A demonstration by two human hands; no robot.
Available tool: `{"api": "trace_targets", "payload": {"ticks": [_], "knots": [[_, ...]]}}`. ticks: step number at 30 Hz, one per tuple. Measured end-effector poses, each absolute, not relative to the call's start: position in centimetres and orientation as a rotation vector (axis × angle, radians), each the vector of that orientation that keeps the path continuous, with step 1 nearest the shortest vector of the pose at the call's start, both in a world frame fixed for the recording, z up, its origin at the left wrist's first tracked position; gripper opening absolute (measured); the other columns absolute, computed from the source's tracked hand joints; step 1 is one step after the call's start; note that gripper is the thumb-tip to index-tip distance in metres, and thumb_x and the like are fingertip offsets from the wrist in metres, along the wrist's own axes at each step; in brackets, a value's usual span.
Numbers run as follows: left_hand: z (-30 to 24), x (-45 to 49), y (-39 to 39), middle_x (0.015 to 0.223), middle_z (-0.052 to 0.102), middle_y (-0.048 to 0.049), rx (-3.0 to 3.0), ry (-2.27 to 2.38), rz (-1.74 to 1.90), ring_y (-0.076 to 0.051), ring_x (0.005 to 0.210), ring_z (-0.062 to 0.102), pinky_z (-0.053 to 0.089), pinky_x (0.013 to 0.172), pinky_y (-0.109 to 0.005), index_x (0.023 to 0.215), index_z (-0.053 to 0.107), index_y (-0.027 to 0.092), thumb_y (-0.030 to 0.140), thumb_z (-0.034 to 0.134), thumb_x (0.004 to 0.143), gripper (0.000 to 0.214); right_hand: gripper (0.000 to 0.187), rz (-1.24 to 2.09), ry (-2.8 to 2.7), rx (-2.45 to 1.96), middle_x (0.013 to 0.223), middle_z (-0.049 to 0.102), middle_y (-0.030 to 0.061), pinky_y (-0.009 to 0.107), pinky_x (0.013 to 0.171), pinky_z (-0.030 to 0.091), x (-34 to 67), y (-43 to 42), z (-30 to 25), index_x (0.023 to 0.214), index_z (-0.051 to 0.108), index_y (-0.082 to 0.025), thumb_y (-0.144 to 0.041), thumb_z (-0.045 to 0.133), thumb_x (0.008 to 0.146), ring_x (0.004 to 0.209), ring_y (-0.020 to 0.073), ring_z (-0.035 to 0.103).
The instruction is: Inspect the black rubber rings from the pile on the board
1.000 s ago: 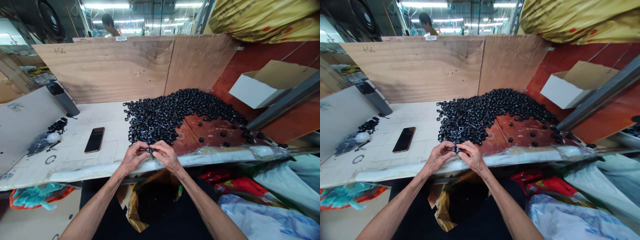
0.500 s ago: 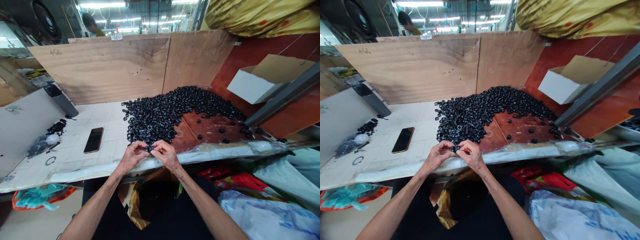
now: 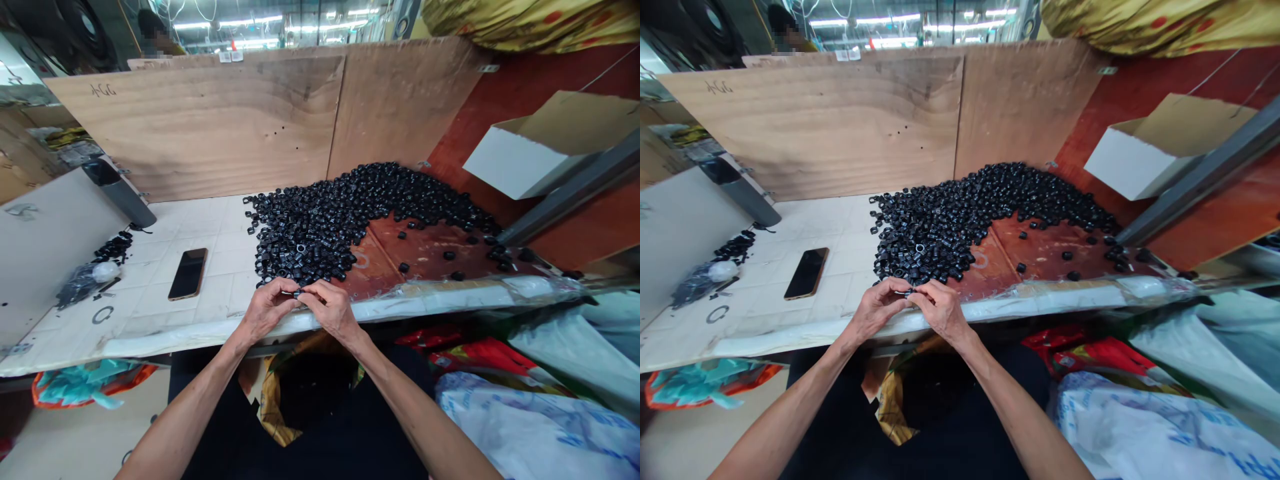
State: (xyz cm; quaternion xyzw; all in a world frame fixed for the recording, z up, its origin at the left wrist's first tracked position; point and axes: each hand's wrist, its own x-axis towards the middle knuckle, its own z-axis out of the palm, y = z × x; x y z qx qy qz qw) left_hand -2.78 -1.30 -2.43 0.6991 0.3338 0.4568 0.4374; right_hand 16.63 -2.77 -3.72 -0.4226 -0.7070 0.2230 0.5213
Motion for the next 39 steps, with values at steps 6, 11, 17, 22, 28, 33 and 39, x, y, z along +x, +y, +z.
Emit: {"api": "trace_targets", "payload": {"ticks": [6,11,17,22,28,33,39], "knots": [[-2.2,-2.6,-1.5,0.102,0.069,-0.0066,1.746,0.842,1.139,-0.019,0.097,0.066,0.055,0.091,-0.033,0.099,0.07,0.018,0.032,0.077,0.086,0.02,0.018,0.444,-1.706,-1.038,0.08,0.068,0.0042,0.029,0.069,0.052,16.3,-3.1,-3.9,0.094,0.073,-0.021,-0.033,0.06,0.099,0.069,0.0168,0.061],[-2.2,-2.5,-1.6,0.103,0.07,-0.0067,1.725,0.87,1.122,-0.02,0.096,0.067,0.055,0.091,-0.033,0.102,0.071,0.019,0.03,0.077,0.086,0.02,0.016,0.5,-1.731,-0.913,0.093,0.071,0.0068,0.031,0.072,0.054,16.5,-3.3,-3.6,0.107,0.071,-0.021,-0.025,0.059,0.098,0.078,0.0189,0.065],[-2.1,-2.6,-1.5,0.102,0.07,-0.0073,1.768,0.854,1.108,-0.02,0.097,0.066,0.055,0.09,-0.033,0.099,0.071,0.018,0.028,0.076,0.086,0.017,0.031,0.322,-1.802,-1.056,0.069,0.065,0.0045,0.033,0.075,0.049,16.2,-3.3,-3.6,0.078,0.072,-0.021,-0.024,0.053,0.102,0.07,0.0189,0.061],[-2.3,-2.5,-1.6,0.101,0.07,-0.006,1.643,0.859,1.14,-0.019,0.095,0.066,0.055,0.089,-0.032,0.099,0.071,0.018,0.033,0.079,0.083,0.023,0.022,0.394,-1.78,-0.965,0.091,0.069,0.0075,0.034,0.077,0.051,16.3,-3.7,-3.5,0.116,0.069,-0.019,-0.027,0.056,0.1,0.078,0.0204,0.063],[-2.0,-2.4,-1.5,0.097,0.069,-0.005,1.548,0.861,1.134,-0.018,0.09,0.065,0.055,0.085,-0.031,0.097,0.071,0.017,0.035,0.082,0.08,0.026,0.021,0.279,-1.807,-1.002,0.07,0.062,0.0021,0.035,0.074,0.045,16.4,-3.6,-2.9,0.081,0.067,-0.021,-0.03,0.06,0.098,0.067,0.0184,0.058],[-1.5,-2.5,-2.1,0.094,0.07,-0.004,1.501,0.84,1.132,-0.017,0.087,0.065,0.055,0.083,-0.03,0.095,0.072,0.017,0.035,0.085,0.076,0.029,0.024,0.301,-1.81,-0.97,0.062,0.053,-0.0006,0.033,0.07,0.045,16.3,-4.4,-2.9,0.073,0.062,-0.022,-0.027,0.061,0.097,0.061,0.0169,0.052],[-1.2,-2.7,-6.1,0.094,0.071,-0.0036,1.35,0.859,1.039,-0.016,0.086,0.066,0.054,0.083,-0.029,0.098,0.072,0.017,0.031,0.084,0.079,0.027,0.015,0.536,-1.755,-0.892,0.089,0.065,0.005,0.031,0.073,0.053,16.7,-7.9,-4.0,0.11,0.066,-0.022,-0.022,0.058,0.097,0.078,0.0188,0.063]]}}
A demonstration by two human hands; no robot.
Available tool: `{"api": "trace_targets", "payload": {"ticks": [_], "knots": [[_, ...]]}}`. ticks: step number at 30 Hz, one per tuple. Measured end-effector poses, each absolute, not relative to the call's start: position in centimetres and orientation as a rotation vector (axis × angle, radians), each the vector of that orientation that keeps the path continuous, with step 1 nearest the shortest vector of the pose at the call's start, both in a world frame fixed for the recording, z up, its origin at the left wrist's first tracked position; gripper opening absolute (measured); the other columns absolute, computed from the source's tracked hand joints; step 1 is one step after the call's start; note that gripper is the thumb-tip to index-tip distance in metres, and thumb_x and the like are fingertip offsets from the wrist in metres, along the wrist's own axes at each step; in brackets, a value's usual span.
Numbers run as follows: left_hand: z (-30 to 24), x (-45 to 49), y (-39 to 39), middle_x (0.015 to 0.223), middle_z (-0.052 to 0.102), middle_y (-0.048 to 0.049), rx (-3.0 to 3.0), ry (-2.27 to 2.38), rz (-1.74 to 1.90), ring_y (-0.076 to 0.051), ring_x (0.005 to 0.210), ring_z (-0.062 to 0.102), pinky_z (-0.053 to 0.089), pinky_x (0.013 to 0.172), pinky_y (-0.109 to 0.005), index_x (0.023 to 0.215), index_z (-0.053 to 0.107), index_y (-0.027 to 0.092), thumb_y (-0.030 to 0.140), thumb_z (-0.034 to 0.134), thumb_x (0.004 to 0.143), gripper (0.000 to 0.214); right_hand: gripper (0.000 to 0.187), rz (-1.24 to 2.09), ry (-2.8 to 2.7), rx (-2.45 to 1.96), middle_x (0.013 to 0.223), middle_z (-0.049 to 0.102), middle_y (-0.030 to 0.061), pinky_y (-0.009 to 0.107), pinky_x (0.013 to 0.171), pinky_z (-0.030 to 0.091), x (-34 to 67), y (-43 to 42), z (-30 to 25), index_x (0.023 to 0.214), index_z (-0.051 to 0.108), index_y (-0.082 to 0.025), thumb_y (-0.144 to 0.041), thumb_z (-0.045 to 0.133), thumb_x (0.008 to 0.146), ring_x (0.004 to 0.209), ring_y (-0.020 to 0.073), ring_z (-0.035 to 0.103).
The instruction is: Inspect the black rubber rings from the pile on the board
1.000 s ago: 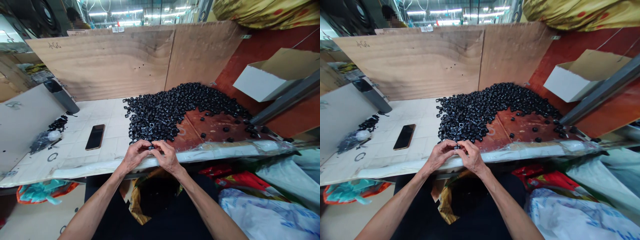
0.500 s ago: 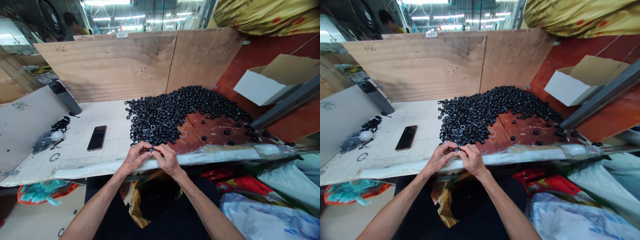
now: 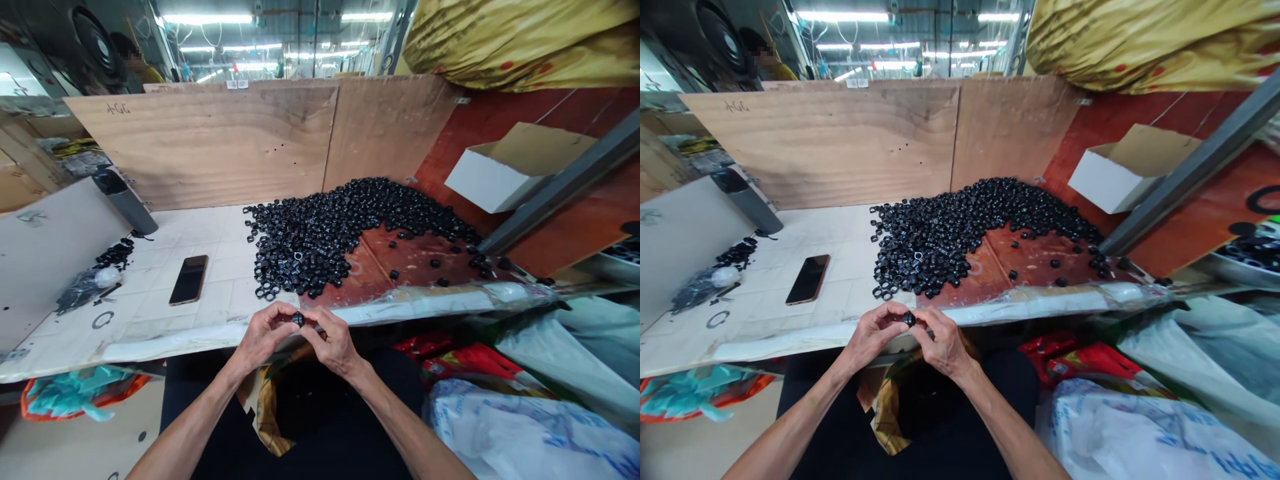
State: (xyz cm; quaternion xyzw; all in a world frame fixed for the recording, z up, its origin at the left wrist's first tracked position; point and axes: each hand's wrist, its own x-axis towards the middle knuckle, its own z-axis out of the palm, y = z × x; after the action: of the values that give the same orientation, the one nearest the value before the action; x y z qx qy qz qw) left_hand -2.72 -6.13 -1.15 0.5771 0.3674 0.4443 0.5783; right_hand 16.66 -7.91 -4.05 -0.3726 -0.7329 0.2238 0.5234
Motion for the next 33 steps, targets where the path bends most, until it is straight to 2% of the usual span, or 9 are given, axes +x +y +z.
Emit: {"api": "trace_targets", "payload": {"ticks": [2,6,10,13,18,20,23,26,33], "knots": [[-1.2,-2.7,-7.6,0.091,0.071,-0.0024,1.276,0.892,0.989,-0.015,0.081,0.065,0.054,0.078,-0.027,0.1,0.071,0.017,0.031,0.083,0.08,0.027,0.01,0.564,-1.759,-0.901,0.083,0.063,0.0037,0.03,0.069,0.052,16.9,-9.1,-4.1,0.103,0.068,-0.021,-0.021,0.061,0.096,0.074,0.018,0.061],[-1.3,-2.4,-9.3,0.091,0.071,-0.0018,1.201,0.875,0.936,-0.014,0.08,0.066,0.053,0.078,-0.026,0.1,0.069,0.017,0.029,0.082,0.081,0.026,0.018,0.658,-1.73,-0.893,0.087,0.066,0.0047,0.03,0.071,0.054,17.2,-10.8,-3.7,0.112,0.068,-0.02,-0.021,0.061,0.095,0.075,0.0176,0.063],[-1.5,-2.3,-10.0,0.098,0.07,-0.0032,1.381,0.9,0.993,-0.017,0.088,0.067,0.054,0.082,-0.028,0.098,0.071,0.019,0.027,0.079,0.084,0.018,0.011,0.765,-1.626,-1.015,0.077,0.066,0.0026,0.026,0.061,0.051,16.5,-11.8,-3.5,0.095,0.068,-0.02,-0.023,0.058,0.096,0.064,0.0155,0.063],[-1.8,-2.3,-10.5,0.105,0.071,-0.006,1.624,0.95,1.038,-0.02,0.1,0.067,0.052,0.093,-0.032,0.099,0.074,0.019,0.025,0.076,0.086,0.015,0.017,0.96,-1.5,-1.187,0.063,0.059,-0.0022,0.023,0.05,0.045,16.1,-12.4,-3.4,0.084,0.063,-0.019,-0.027,0.056,0.097,0.049,0.0122,0.056],[-2.7,-1.9,-11.0,0.095,0.07,-0.0037,1.285,0.942,1.002,-0.017,0.085,0.066,0.055,0.08,-0.029,0.101,0.069,0.018,0.03,0.079,0.084,0.022,0.014,0.713,-1.603,-1.078,0.078,0.063,0.0029,0.027,0.068,0.051,16.2,-13.0,-3.1,0.087,0.064,-0.019,-0.025,0.055,0.097,0.071,0.0165,0.061],[-3.0,-1.8,-11.1,0.094,0.068,-0.0028,1.216,0.916,1.001,-0.015,0.083,0.065,0.054,0.079,-0.027,0.1,0.07,0.017,0.029,0.081,0.082,0.024,0.019,0.694,-1.64,-1.032,0.074,0.06,0.0017,0.027,0.067,0.051,16.3,-13.1,-3.4,0.081,0.062,-0.02,-0.023,0.054,0.098,0.068,0.0156,0.059],[-3.0,-1.9,-11.1,0.098,0.068,-0.0037,1.261,0.908,1.023,-0.016,0.088,0.065,0.054,0.082,-0.027,0.098,0.071,0.017,0.029,0.081,0.082,0.022,0.012,0.841,-1.564,-1.042,0.074,0.059,-0.0006,0.024,0.058,0.05,16.3,-13.3,-4.4,0.092,0.062,-0.02,-0.024,0.054,0.099,0.059,0.0126,0.058],[-3.0,-2.1,-11.3,0.096,0.069,-0.004,1.305,0.913,0.984,-0.017,0.086,0.067,0.056,0.081,-0.03,0.1,0.071,0.017,0.03,0.079,0.084,0.021,0.015,0.904,-1.526,-1.032,0.085,0.062,0.0018,0.025,0.06,0.053,16.4,-13.8,-5.0,0.107,0.065,-0.02,-0.027,0.055,0.098,0.062,0.013,0.063],[-4.3,-2.3,-12.4,0.104,0.072,-0.008,1.926,0.922,1.046,-0.021,0.096,0.071,0.058,0.088,-0.035,0.109,0.067,0.02,0.02,0.066,0.094,0.014,0.016,1.206,-1.325,-1.196,0.07,0.064,-0.001,0.025,0.057,0.051,16.1,-14.9,-4.9,0.092,0.063,-0.019,-0.035,0.06,0.093,0.055,0.0139,0.063]]}}
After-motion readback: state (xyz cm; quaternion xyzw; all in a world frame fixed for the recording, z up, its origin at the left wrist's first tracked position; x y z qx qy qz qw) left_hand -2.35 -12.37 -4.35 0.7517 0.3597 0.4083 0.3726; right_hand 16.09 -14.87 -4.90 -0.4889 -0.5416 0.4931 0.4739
